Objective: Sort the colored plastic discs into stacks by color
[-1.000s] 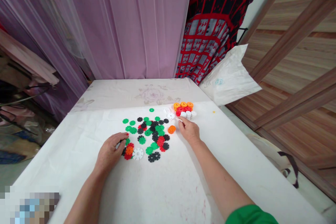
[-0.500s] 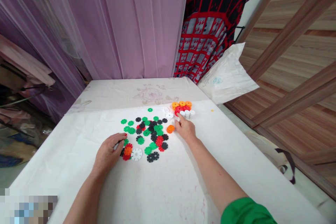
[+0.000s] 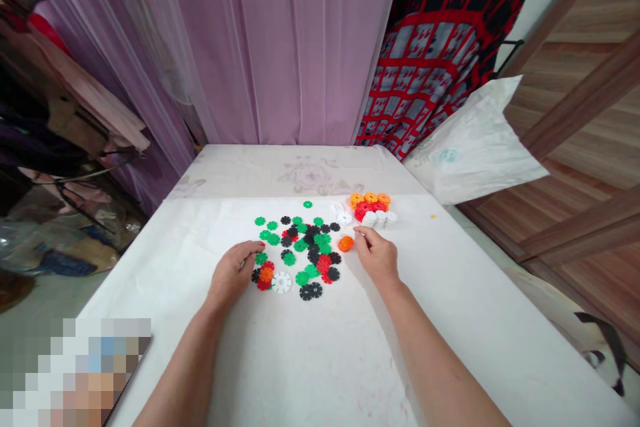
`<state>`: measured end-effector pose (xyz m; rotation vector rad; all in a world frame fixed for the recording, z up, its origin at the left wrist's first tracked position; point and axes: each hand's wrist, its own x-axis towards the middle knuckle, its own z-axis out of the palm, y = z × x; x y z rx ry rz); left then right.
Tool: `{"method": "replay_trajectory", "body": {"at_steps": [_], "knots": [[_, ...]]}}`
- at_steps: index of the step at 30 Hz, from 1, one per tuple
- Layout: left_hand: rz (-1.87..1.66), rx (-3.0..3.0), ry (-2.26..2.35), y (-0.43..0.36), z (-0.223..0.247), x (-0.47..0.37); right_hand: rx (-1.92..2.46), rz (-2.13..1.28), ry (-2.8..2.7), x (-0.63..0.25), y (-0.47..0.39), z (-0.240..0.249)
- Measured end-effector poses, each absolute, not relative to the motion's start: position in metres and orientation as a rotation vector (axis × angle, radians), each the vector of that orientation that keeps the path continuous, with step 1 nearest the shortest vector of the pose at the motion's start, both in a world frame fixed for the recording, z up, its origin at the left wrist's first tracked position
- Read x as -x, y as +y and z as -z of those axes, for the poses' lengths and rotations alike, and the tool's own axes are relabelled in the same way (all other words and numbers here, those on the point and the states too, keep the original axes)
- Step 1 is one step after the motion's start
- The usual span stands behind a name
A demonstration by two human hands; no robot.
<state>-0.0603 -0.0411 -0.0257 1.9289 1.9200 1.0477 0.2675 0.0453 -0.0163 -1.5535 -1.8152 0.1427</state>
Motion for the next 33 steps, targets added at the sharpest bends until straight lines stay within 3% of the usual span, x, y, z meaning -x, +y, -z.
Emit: {"method": "replay_trajectory", "body": {"at_steps": [6, 13, 26, 33], "knots": [[-0.909, -1.994, 1.780, -0.045, 0.015, 0.065, 1.105, -0.137, -2.028, -0.224, 0.001, 0.012], [-0.590, -2.151, 1.734, -0.052, 0.006, 0.070, 0.993, -0.167, -2.087, -0.208, -0.026, 0.025], [-1.108, -1.887, 1.775, -0.046, 0.009, 0.055, 1.068, -0.170, -2.001, -0.209, -0.039, 0.032], [-0.986, -1.414, 1.736, -0.050, -0.013, -0.027, 1.016, -0.039, -1.922, -0.218, -0.029, 0.028]]}}
